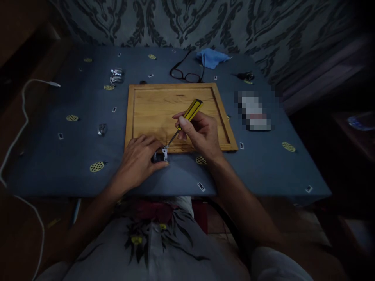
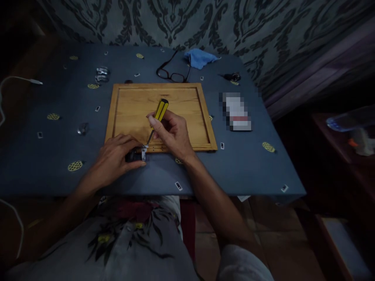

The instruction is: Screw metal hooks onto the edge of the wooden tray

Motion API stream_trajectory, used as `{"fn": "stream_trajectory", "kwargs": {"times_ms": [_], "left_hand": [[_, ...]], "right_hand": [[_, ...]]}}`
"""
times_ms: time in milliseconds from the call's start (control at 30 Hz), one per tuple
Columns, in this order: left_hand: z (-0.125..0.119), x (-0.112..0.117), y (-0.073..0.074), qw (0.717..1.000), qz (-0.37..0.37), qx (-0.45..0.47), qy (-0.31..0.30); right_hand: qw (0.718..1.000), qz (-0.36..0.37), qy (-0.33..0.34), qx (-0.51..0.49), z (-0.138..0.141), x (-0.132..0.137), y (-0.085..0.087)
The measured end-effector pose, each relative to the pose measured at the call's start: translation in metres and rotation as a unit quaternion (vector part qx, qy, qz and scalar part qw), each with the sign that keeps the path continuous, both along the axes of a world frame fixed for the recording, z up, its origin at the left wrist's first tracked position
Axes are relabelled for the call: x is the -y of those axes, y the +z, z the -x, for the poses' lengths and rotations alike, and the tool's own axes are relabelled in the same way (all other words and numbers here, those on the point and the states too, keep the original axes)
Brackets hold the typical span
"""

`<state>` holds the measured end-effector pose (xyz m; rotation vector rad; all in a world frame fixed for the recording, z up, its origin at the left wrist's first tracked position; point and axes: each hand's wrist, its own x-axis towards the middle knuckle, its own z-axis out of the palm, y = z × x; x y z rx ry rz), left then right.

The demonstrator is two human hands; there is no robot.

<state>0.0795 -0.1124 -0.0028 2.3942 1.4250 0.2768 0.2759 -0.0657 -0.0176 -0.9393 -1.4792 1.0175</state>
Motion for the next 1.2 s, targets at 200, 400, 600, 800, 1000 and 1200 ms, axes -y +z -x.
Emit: {"fn": "stream_trajectory", "kwargs": {"times_ms": [200, 400, 600, 800, 1000, 1200], "left_hand": [[0.0, 0.001, 0.001, 1.0, 0.001, -0.004, 0.0], [-0.001, 0.0, 0.002, 1.0, 0.0, -0.022, 0.002], [0.034, -0.003, 0.031, 0.992, -0.003, 0.12, 0.029], [0.058, -0.003, 0.041, 0.985, -0.03, 0.134, 0.105], [0.037, 0.003, 0.017, 0.996, -0.022, 0.081, 0.036], [0.011, 0.009, 0.006, 0.999, -0.04, -0.009, -0.003]], "right_hand": [[0.997, -0.049, 0.002, 0.06, 0.0, 0.005, 0.002], [0.991, -0.081, -0.001, 0.105, 0.0, 0.007, 0.002], [0.991, -0.08, 0.002, 0.107, -0.001, 0.007, 0.0], [0.991, -0.084, 0.004, 0.102, -0.001, 0.007, 0.0], [0.992, -0.075, 0.006, 0.1, 0.0, 0.006, 0.001], [0.991, -0.087, 0.008, 0.098, 0.0, 0.006, 0.001]]}}
